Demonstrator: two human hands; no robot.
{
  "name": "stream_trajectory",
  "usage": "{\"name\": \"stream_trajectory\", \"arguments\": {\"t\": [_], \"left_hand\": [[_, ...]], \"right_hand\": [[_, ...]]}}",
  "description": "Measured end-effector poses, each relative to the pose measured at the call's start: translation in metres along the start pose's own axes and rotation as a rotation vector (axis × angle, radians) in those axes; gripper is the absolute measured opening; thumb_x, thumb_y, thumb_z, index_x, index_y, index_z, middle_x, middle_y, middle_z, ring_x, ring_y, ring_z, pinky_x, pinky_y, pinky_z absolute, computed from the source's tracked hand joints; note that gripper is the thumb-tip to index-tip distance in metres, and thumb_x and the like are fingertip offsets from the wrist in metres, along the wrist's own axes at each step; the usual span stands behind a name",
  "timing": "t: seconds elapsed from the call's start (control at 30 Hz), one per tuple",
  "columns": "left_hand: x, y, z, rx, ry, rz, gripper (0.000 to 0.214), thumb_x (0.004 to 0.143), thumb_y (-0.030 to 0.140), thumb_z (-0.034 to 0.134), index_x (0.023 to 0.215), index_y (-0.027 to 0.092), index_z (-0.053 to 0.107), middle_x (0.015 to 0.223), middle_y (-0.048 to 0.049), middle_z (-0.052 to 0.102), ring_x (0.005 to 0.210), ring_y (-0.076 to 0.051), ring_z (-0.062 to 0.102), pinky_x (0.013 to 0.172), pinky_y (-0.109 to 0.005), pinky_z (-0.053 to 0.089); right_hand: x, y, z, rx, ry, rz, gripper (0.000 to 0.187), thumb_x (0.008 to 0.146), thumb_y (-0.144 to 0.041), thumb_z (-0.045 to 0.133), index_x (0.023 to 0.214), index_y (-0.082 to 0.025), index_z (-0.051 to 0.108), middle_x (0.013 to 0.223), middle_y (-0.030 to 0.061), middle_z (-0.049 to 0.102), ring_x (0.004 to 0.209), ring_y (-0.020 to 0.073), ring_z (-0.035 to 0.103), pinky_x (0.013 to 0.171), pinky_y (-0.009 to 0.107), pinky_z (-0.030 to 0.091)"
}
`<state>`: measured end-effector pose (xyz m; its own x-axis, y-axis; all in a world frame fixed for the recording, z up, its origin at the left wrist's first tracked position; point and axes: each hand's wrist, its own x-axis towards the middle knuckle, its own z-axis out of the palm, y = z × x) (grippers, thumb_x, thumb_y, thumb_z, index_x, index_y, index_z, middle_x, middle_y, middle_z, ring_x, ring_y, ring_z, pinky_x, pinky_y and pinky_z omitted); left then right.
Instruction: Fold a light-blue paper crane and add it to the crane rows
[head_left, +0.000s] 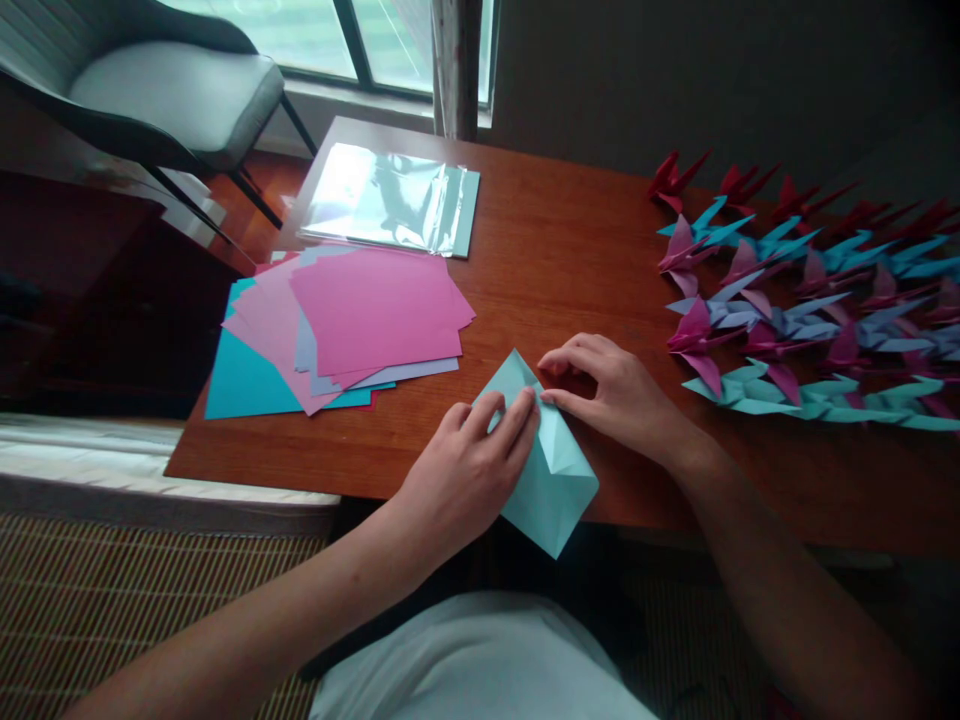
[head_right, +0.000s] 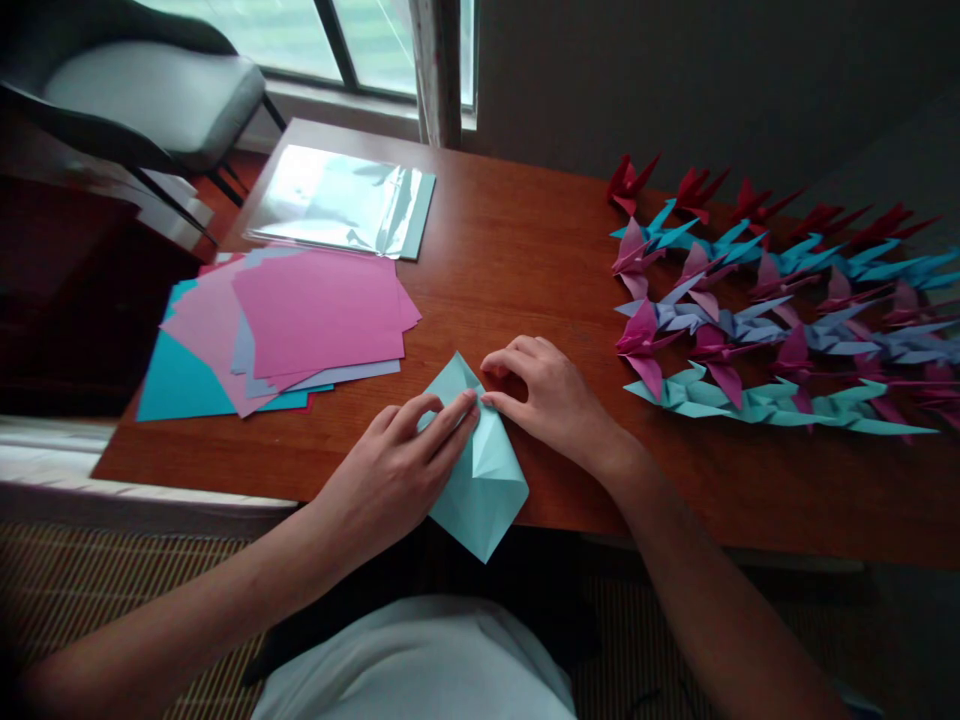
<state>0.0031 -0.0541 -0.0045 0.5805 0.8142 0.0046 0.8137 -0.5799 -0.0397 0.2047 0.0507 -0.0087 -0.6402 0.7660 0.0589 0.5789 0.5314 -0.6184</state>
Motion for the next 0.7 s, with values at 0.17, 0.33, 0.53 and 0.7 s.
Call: {"name": "stream_trajectory", "arguments": {"t": [0.17, 0.33, 0.53, 0.7], "left_hand": [[0.0, 0.0, 0.001, 0.003, 0.003, 0.002, 0.047, 0.103, 0.018, 0.039, 0.148, 0.013, 0.05, 0.157, -0.0099, 0.047, 0.122, -0.028, 0.052, 0.086, -0.039, 0.052], [-0.001, 0.0, 0.003, -0.011, 0.016, 0.005, 0.045, 0.102, 0.019, 0.042, 0.146, 0.013, 0.052, 0.156, -0.0099, 0.048, 0.122, -0.028, 0.052, 0.087, -0.04, 0.051], [-0.002, 0.0, 0.004, -0.001, 0.026, 0.007, 0.045, 0.103, 0.02, 0.04, 0.145, 0.013, 0.053, 0.157, -0.0099, 0.047, 0.121, -0.028, 0.052, 0.086, -0.041, 0.051], [-0.001, 0.0, 0.004, -0.012, 0.027, 0.004, 0.045, 0.103, 0.019, 0.039, 0.146, 0.013, 0.052, 0.158, -0.0089, 0.047, 0.121, -0.028, 0.052, 0.086, -0.04, 0.051]], "right_hand": [[0.001, 0.0, 0.004, -0.028, 0.026, 0.011, 0.01, 0.089, -0.026, 0.071, 0.095, -0.023, 0.064, 0.09, 0.0035, 0.065, 0.087, 0.0208, 0.058, 0.078, 0.035, 0.047], [0.012, 0.003, 0.012, -0.098, 0.079, 0.07, 0.013, 0.089, -0.032, 0.071, 0.086, -0.024, 0.061, 0.084, 0.0023, 0.063, 0.083, 0.0214, 0.057, 0.076, 0.035, 0.044], [0.035, 0.002, 0.02, -0.185, 0.133, 0.105, 0.016, 0.091, -0.032, 0.069, 0.082, -0.023, 0.059, 0.084, 0.0035, 0.065, 0.085, 0.0228, 0.056, 0.078, 0.036, 0.041], [0.048, 0.0, 0.027, -0.256, 0.184, 0.124, 0.018, 0.093, -0.034, 0.065, 0.08, -0.024, 0.059, 0.086, 0.0048, 0.067, 0.084, 0.0234, 0.056, 0.074, 0.036, 0.039]]}}
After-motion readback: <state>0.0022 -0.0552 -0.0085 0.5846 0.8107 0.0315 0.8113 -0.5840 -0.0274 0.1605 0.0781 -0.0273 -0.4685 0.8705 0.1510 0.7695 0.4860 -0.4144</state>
